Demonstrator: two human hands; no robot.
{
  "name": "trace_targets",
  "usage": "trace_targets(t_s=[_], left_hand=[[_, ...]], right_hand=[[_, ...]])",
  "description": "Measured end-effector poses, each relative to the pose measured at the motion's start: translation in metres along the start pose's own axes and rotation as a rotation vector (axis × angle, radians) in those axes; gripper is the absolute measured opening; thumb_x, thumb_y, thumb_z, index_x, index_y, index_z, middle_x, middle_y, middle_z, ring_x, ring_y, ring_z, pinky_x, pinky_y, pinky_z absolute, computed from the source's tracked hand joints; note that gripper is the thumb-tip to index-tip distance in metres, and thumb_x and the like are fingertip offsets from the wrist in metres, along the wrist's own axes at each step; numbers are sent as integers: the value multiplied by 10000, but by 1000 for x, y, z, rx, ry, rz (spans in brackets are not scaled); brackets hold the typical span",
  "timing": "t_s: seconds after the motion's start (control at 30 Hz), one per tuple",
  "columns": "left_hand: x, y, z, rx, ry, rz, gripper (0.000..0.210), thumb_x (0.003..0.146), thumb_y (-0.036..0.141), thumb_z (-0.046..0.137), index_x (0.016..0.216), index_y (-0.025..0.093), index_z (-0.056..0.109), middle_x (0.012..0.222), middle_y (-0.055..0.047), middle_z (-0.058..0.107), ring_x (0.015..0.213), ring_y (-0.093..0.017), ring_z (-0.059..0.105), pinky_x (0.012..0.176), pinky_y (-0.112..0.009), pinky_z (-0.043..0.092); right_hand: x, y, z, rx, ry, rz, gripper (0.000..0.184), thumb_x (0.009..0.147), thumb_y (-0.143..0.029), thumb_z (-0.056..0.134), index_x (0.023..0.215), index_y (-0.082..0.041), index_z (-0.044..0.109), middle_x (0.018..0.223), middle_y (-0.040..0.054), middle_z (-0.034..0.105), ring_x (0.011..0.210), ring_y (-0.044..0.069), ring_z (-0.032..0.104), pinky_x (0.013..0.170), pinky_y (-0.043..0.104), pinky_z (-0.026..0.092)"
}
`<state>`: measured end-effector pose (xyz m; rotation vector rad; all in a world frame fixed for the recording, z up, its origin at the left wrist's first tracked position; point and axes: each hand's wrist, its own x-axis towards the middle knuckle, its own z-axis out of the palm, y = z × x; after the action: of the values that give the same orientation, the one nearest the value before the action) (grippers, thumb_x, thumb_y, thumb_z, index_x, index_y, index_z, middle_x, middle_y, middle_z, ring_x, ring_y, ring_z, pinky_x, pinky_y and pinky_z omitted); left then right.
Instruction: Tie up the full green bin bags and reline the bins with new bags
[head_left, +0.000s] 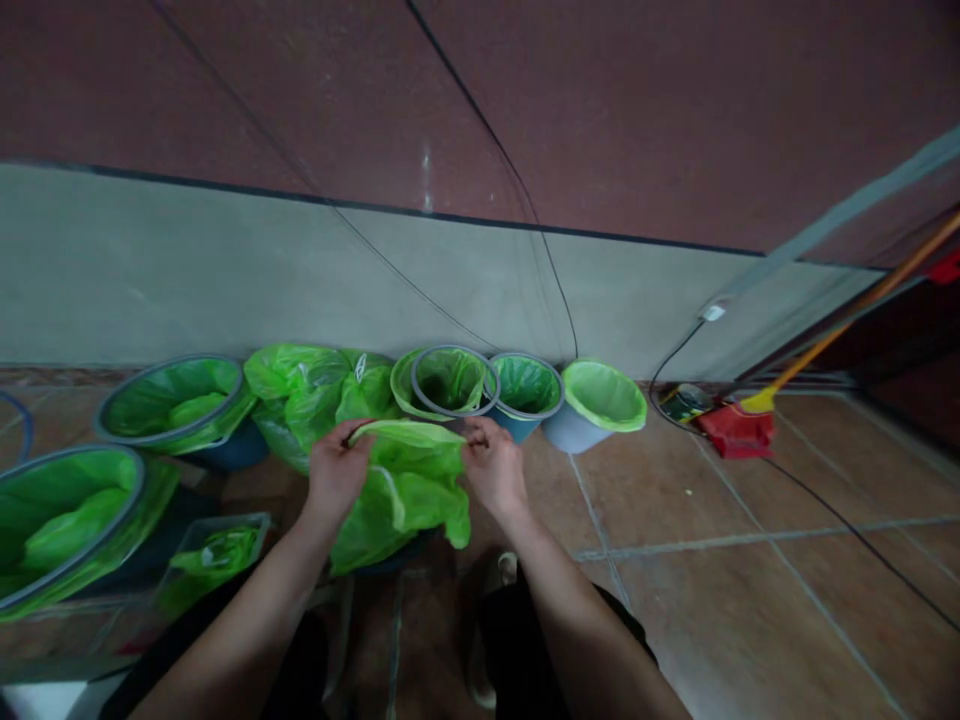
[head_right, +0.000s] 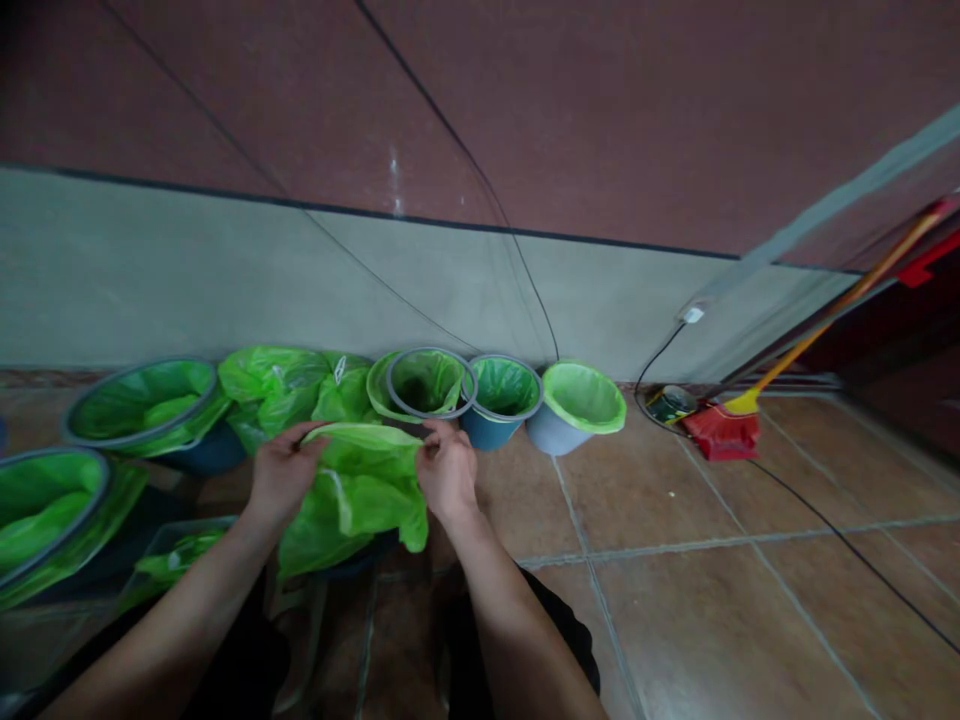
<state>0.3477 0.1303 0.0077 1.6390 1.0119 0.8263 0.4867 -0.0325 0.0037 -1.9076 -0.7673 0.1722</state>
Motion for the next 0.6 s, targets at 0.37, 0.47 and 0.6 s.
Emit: trace_targets(t_s=[0.37, 0.47, 0.6], left_hand=[[2, 7, -19, 608, -73, 353, 411, 639, 109, 523, 965, 219, 748, 1076, -62, 716, 978, -265, 681, 937, -338, 521], [13, 5, -31, 672, -48, 267, 410, 649, 106, 531, 986, 193, 748, 1092, -83, 718, 993, -313, 685, 953, -401, 520], [28, 8, -53, 650, 60, 172, 370, 664, 102, 533, 959, 153, 750, 1057, -118, 734, 1024, -357, 673, 978, -497, 504]], right_hand=[[13, 3, -29, -170, 397, -102, 205, 852, -143, 412, 838, -210, 605, 959, 74, 639, 947, 202, 590, 899, 330, 449], [20, 12, -47, -131, 436, 19, 204, 860, -175, 395, 890, -201, 595, 832, 44, 645, 775, 190, 590, 784, 305, 450], [22, 25, -76, -227, 539, 66, 277, 827, -199, 409, 931, -165, 664, 827, 73, 692, 716, 203, 605, 745, 318, 455]])
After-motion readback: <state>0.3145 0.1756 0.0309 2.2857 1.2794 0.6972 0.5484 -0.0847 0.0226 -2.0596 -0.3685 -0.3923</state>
